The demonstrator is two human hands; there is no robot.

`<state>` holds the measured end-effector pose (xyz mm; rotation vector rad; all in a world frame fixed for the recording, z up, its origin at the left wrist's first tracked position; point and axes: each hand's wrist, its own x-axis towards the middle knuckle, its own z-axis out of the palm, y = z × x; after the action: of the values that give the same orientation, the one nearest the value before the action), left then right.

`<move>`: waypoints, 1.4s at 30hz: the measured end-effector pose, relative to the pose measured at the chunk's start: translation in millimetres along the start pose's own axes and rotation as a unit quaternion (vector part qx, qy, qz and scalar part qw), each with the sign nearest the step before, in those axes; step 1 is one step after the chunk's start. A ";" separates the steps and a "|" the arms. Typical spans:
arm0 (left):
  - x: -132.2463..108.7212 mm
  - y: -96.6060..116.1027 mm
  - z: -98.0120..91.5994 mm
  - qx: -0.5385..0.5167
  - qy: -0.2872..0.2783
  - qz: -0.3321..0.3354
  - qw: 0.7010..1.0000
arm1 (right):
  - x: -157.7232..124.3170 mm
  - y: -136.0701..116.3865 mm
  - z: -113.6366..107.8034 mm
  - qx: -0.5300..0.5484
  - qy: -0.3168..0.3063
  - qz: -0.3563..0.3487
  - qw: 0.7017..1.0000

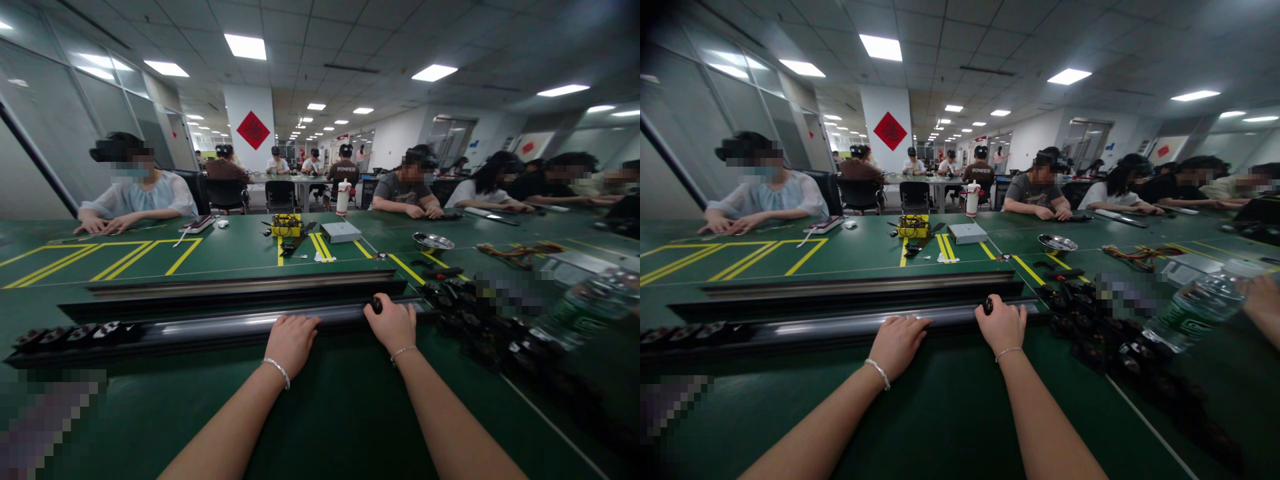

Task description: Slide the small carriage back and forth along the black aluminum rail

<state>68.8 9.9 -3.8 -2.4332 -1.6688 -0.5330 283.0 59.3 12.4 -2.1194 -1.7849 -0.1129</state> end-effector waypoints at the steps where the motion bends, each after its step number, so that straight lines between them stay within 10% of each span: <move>1: 0.0 0.0 -0.2 0.000 -0.001 0.000 1.000 | 0.0 0.2 0.4 -0.002 0.002 0.000 1.000; 42: 0.2 1.4 -3.5 0.002 -0.016 -0.003 1.000 | 3.1 -0.3 3.8 0.045 0.000 0.013 0.999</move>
<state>69.4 8.4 -0.4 -2.4469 -1.6891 -0.4958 282.7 63.5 9.9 -2.0782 -1.7290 -0.0239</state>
